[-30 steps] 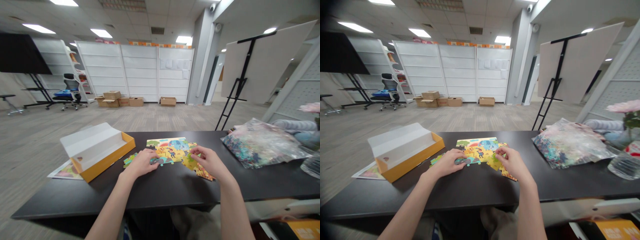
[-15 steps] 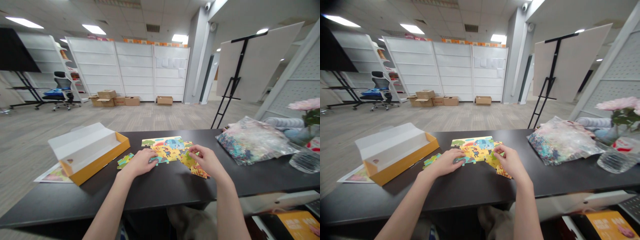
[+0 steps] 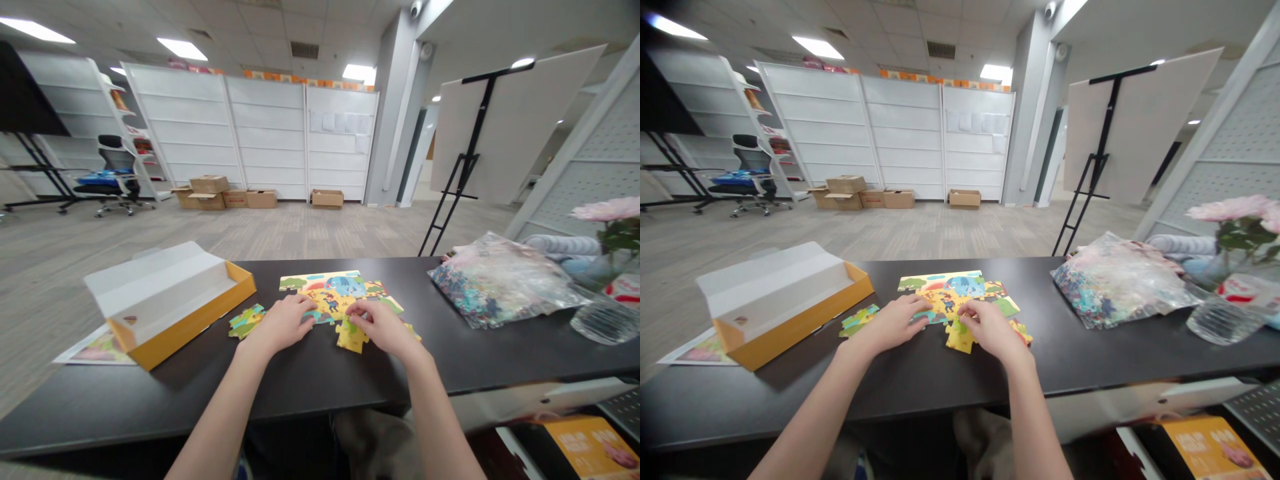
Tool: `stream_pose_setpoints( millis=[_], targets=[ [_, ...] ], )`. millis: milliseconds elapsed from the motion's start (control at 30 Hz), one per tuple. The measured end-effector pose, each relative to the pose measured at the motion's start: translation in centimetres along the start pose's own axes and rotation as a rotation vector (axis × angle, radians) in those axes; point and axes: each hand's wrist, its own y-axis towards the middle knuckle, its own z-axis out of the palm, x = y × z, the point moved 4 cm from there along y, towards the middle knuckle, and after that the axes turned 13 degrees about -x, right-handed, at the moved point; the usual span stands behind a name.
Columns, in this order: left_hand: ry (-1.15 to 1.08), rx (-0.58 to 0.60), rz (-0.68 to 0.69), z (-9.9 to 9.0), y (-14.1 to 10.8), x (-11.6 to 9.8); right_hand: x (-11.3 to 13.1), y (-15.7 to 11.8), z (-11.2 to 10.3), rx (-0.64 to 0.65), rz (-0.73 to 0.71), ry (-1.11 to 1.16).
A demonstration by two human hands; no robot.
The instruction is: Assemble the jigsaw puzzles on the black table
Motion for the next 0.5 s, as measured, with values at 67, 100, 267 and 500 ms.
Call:
stream_pose_setpoints(
  millis=[67,100,267,500],
  targets=[
    [0.004,0.004,0.005,0.2,-0.1,0.0,0.4,0.0,1.2,0.042,-0.004,-0.009],
    [0.008,0.005,0.002,0.2,-0.2,0.0,0.5,0.0,1.6,0.062,-0.004,-0.013],
    [0.026,-0.005,-0.023,0.3,-0.1,-0.3,0.2,-0.5,2.1,0.143,0.004,-0.01],
    [0.011,-0.009,-0.025,0.3,-0.1,-0.4,0.1,-1.4,0.6,0.2,0.06,-0.031]
  ],
)
